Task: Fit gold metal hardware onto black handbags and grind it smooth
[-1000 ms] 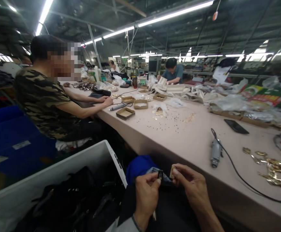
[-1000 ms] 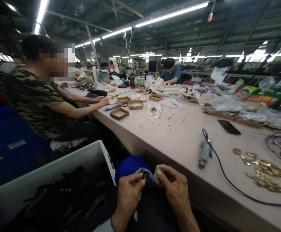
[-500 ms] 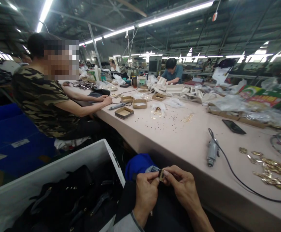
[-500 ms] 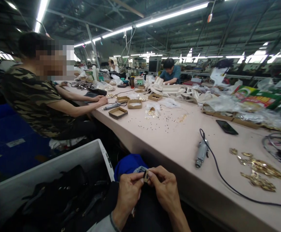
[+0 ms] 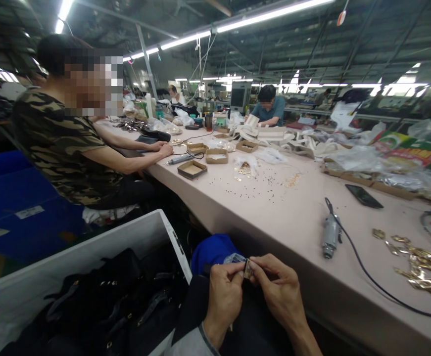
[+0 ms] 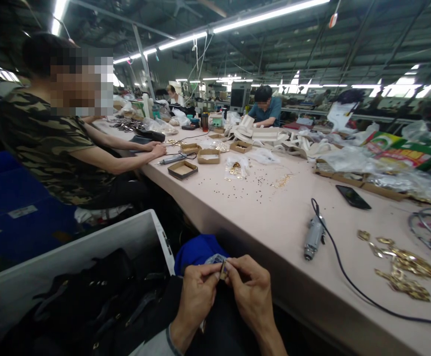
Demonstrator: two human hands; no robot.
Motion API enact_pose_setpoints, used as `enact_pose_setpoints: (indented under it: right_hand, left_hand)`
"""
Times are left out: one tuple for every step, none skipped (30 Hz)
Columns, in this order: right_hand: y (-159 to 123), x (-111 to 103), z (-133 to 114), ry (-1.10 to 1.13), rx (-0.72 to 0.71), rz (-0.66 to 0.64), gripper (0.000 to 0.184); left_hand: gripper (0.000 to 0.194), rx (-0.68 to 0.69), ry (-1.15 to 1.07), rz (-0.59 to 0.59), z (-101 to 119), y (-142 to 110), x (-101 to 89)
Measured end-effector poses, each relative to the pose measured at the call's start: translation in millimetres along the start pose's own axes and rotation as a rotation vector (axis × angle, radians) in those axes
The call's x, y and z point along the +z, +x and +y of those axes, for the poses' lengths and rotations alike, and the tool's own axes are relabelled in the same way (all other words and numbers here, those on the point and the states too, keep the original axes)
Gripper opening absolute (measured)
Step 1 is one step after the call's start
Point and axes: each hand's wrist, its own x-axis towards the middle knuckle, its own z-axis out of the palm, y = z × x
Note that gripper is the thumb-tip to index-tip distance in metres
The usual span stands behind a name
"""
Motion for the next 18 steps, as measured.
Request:
enact_pose_setpoints:
  right_hand:
    - [-0.3,1.1,-0.1,-0.014,-0.007,0.008,0.021]
    - [-0.5,2.1,0.0,-0.028,-0.011,0.017,0.021]
    - [-0.6,2.9,0.1,-0.038,-0.015,0.025,0.021]
    - [-0.6,3.5,0.2,-0.045,-0.02,0.031,0.02]
    - [-0.4,3.9,0.3,-0.048,-0.025,0.032,0.019]
    - [-0.1,4.0,0.4,-0.048,-0.031,0.028,0.019]
    - [0.4,3.8,0.6,-0.046,-0.036,0.019,0.018]
    - [1.0,3.4,1.0,-0.041,-0.038,0.011,0.017]
    - [1.6,2.8,1.6,-0.033,-0.034,0.003,0.017]
    - [2.1,2.1,2.3,-0.023,-0.024,-0.005,0.017]
    - [2.5,1.3,3.3,-0.011,-0.006,-0.011,0.018]
    - [2.7,0.5,4.2,0.003,0.017,-0.015,0.019]
    - [2.7,-0.3,5.1,0.013,0.04,-0.018,0.019]
    - [2.7,-1.1,5.7,0.021,0.062,-0.024,0.02]
    - [2.5,-1.9,6.1,0.028,0.077,-0.03,0.02]
    - [2.3,-2.7,6.2,0.037,0.085,-0.034,0.019]
    - [2.2,-3.6,6.0,0.049,0.087,-0.04,0.019]
    - [2.2,-4.5,5.7,0.063,0.084,-0.046,0.018]
  left_hand:
    - [0.033,0.017,0.007,0.005,0.5,-0.5,0.1]
    - [0.033,0.038,0.019,0.014,1.2,-1.4,0.3]
    - [0.033,0.061,0.039,0.029,2.0,-2.7,0.8]
    - [0.031,0.085,0.072,0.045,2.7,-4.4,1.5]
    - [0.027,0.108,0.118,0.062,3.2,-6.4,2.4]
    - [0.023,0.133,0.177,0.076,3.4,-8.5,3.6]
    - [0.018,0.16,0.241,0.093,3.1,-10.7,5.1]
    - [0.015,0.187,0.302,0.111,2.1,-12.8,6.9]
    - [0.015,0.216,0.356,0.133,0.4,-14.6,9.0]
    - [0.016,0.247,0.398,0.16,-2.0,-16.2,11.5]
    - [0.018,0.283,0.43,0.19,-5.0,-17.4,14.4]
    - [0.019,0.324,0.458,0.218,-8.5,-18.4,17.5]
    - [0.019,0.37,0.488,0.247,-12.2,-19.2,20.7]
    - [0.02,0.423,0.526,0.276,-15.9,-19.9,24.0]
    - [0.022,0.48,0.572,0.308,-19.4,-20.5,27.0]
    - [0.024,0.529,0.62,0.342,-22.5,-21.1,29.7]
    - [0.025,0.569,0.668,0.372,-25.0,-21.7,32.0]
    - [0.026,0.598,0.708,0.396,-26.8,-22.4,33.7]
